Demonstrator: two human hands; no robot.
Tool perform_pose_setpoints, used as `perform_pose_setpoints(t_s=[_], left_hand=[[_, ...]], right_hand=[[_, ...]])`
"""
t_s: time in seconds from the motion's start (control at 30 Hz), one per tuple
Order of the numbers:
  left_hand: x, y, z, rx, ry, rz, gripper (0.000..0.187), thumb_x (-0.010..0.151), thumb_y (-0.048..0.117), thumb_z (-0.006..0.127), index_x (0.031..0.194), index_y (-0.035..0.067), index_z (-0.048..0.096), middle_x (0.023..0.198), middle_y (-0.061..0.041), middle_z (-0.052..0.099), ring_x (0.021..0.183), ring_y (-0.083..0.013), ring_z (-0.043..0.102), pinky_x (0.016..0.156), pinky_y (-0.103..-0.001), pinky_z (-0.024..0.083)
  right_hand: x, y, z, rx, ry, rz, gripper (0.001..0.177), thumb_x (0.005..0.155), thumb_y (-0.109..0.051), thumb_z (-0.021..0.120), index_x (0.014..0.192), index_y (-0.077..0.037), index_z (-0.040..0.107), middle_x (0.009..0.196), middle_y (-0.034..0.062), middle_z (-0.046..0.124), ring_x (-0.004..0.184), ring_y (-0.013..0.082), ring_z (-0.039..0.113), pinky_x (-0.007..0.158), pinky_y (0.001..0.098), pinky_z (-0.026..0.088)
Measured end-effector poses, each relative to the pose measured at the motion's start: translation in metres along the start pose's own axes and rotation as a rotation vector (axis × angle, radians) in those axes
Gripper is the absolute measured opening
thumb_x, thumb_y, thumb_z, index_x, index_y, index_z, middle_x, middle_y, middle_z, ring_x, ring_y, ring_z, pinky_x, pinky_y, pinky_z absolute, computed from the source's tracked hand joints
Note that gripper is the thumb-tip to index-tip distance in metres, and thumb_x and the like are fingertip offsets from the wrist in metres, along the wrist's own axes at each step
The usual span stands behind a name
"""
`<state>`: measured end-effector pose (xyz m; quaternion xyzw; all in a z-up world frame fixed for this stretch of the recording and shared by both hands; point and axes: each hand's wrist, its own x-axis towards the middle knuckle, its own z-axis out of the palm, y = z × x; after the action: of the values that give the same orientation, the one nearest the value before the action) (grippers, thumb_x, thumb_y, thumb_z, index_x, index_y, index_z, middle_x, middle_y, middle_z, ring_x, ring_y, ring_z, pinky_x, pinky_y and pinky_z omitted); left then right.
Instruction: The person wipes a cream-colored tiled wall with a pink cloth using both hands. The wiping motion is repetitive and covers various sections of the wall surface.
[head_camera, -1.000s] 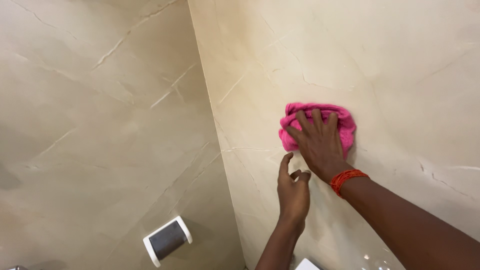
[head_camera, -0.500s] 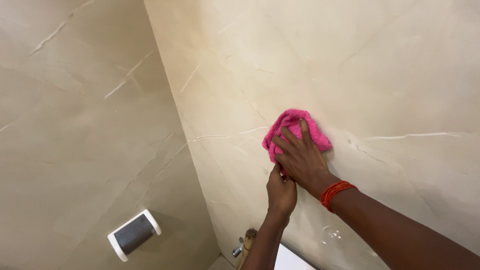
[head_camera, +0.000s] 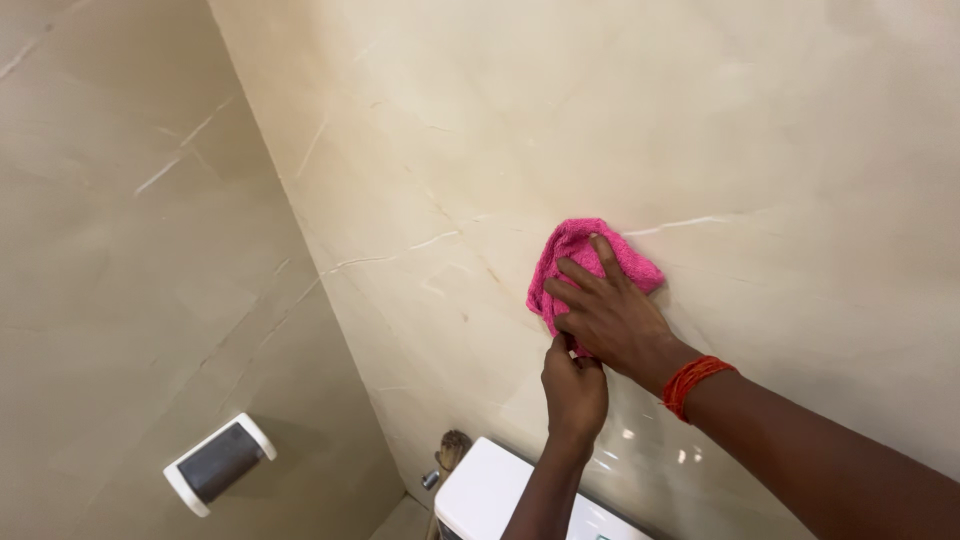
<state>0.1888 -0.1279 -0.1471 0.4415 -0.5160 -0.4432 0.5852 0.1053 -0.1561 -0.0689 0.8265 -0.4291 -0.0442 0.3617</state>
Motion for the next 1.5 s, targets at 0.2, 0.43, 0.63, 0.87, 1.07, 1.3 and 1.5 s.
perform_pose_setpoints(t_s=[0.2,0.43,0.63,0.87,1.07,1.3,1.5], left_hand=[[-0.043,0.003,0.043,-0.024,-0.014,-0.041,0.04,0.094,0.002,0.044,0.132,0.0,0.057,0.121,-0.013,0.07,0.101,-0.0201,0.068,0.091,-0.033,0.051],[-0.088,0.014,0.09,-0.123,-0.05,-0.177,0.039,0.096,0.005,0.046,0.133,0.002,0.059,0.094,-0.008,0.069,0.073,-0.0112,0.057,0.072,-0.03,0.049],[-0.124,0.018,0.131,-0.132,-0.068,-0.214,0.043,0.093,0.002,0.044,0.134,0.003,0.058,0.095,-0.006,0.069,0.075,-0.0111,0.06,0.073,-0.029,0.05],[-0.157,0.009,0.174,-0.132,-0.09,-0.212,0.042,0.09,0.001,0.046,0.13,0.0,0.058,0.097,-0.015,0.071,0.078,-0.0167,0.062,0.076,-0.032,0.051],[-0.171,0.004,0.211,-0.063,-0.105,0.113,0.037,0.089,0.007,0.067,0.12,-0.003,0.051,0.122,-0.016,0.052,0.103,-0.0285,0.062,0.086,-0.038,0.056],[-0.138,0.052,0.199,0.001,-0.001,0.283,0.043,0.093,0.006,0.06,0.131,-0.001,0.041,0.127,-0.02,0.046,0.123,-0.0395,0.052,0.101,-0.048,0.043],[-0.089,0.115,0.161,0.051,0.076,0.463,0.041,0.096,0.004,0.054,0.135,-0.003,0.041,0.131,-0.022,0.046,0.124,-0.0437,0.051,0.1,-0.05,0.043]], right_hand=[[-0.059,0.019,0.001,-0.017,0.076,-0.021,0.011,0.077,-0.031,0.079,0.087,-0.026,0.078,0.144,-0.0026,0.05,0.145,0.0252,0.031,0.12,0.066,0.004],[-0.123,0.04,-0.008,0.002,-0.035,-0.01,0.01,0.081,-0.032,0.077,0.089,-0.026,0.078,0.14,-0.0028,0.051,0.147,0.0243,0.029,0.121,0.0655,0.004],[-0.18,0.057,-0.019,0.046,0.038,-0.001,0.009,0.081,-0.031,0.076,0.086,-0.023,0.077,0.144,-0.0018,0.052,0.146,0.0248,0.032,0.121,0.0649,0.008],[-0.24,0.075,-0.02,0.058,0.011,0.035,0.025,0.079,-0.03,0.076,0.104,-0.025,0.074,0.147,-0.0008,0.049,0.149,0.0264,0.032,0.121,0.0652,0.007],[-0.288,0.095,-0.026,0.093,-0.02,0.126,0.053,0.078,-0.023,0.072,0.129,-0.037,0.064,0.157,-0.0036,0.043,0.146,0.0273,0.031,0.116,0.0718,0.004],[-0.242,0.116,-0.052,0.039,-0.012,0.192,0.047,0.087,-0.024,0.066,0.131,-0.04,0.061,0.154,-0.0039,0.04,0.146,0.027,0.033,0.111,0.072,0.009],[-0.175,0.144,-0.089,-0.027,0.176,0.185,0.056,0.081,-0.023,0.071,0.133,-0.041,0.061,0.154,-0.0032,0.042,0.142,0.0264,0.037,0.108,0.0707,0.013]])
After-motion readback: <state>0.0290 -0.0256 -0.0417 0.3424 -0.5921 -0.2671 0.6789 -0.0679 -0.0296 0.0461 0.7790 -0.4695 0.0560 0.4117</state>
